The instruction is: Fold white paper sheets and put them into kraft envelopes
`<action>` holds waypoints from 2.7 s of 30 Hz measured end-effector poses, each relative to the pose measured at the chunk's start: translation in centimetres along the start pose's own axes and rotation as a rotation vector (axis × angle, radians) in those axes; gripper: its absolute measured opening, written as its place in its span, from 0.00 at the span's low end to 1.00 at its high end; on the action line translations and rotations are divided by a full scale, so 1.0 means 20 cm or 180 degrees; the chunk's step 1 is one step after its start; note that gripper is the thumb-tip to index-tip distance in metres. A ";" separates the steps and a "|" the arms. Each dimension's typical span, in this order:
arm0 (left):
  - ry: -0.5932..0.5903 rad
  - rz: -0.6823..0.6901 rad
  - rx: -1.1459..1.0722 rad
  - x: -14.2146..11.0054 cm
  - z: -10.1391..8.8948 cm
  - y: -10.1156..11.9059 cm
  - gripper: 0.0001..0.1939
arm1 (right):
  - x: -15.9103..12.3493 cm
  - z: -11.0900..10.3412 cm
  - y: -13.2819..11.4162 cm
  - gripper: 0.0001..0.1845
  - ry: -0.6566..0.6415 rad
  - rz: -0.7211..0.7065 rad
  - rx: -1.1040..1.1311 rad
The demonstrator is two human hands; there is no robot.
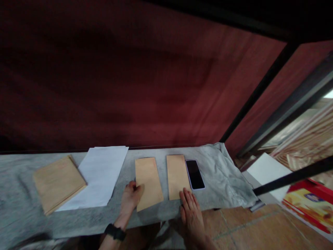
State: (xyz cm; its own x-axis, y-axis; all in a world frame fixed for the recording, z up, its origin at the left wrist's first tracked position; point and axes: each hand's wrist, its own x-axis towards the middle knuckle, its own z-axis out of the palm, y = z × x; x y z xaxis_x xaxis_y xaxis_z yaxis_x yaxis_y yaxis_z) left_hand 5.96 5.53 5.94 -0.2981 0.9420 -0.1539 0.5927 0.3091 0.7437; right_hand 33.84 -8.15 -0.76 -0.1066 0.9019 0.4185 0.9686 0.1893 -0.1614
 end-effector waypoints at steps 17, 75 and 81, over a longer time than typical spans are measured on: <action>-0.0907 0.0353 -0.0863 -0.16 0.60 0.30 0.04 | -0.05 -0.04 0.03 0.27 0.0091 0.0214 0.0722; 0.0773 0.0729 0.2239 -0.04 -0.40 -0.55 0.17 | 0.32 0.30 -0.51 0.27 0.0156 -0.0793 0.0696; 0.1208 0.1421 0.1869 -0.05 -0.39 -0.51 0.18 | 0.32 0.28 -0.55 0.26 0.0082 -0.0619 0.0895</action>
State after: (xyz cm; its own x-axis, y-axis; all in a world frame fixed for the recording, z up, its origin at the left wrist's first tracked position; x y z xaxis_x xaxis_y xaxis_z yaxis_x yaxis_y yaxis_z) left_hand -5.60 0.53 3.59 -0.1122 0.9167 0.3836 0.9780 0.0335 0.2060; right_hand 21.28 -2.32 -1.34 -0.2739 0.8290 0.4876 0.8304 0.4596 -0.3149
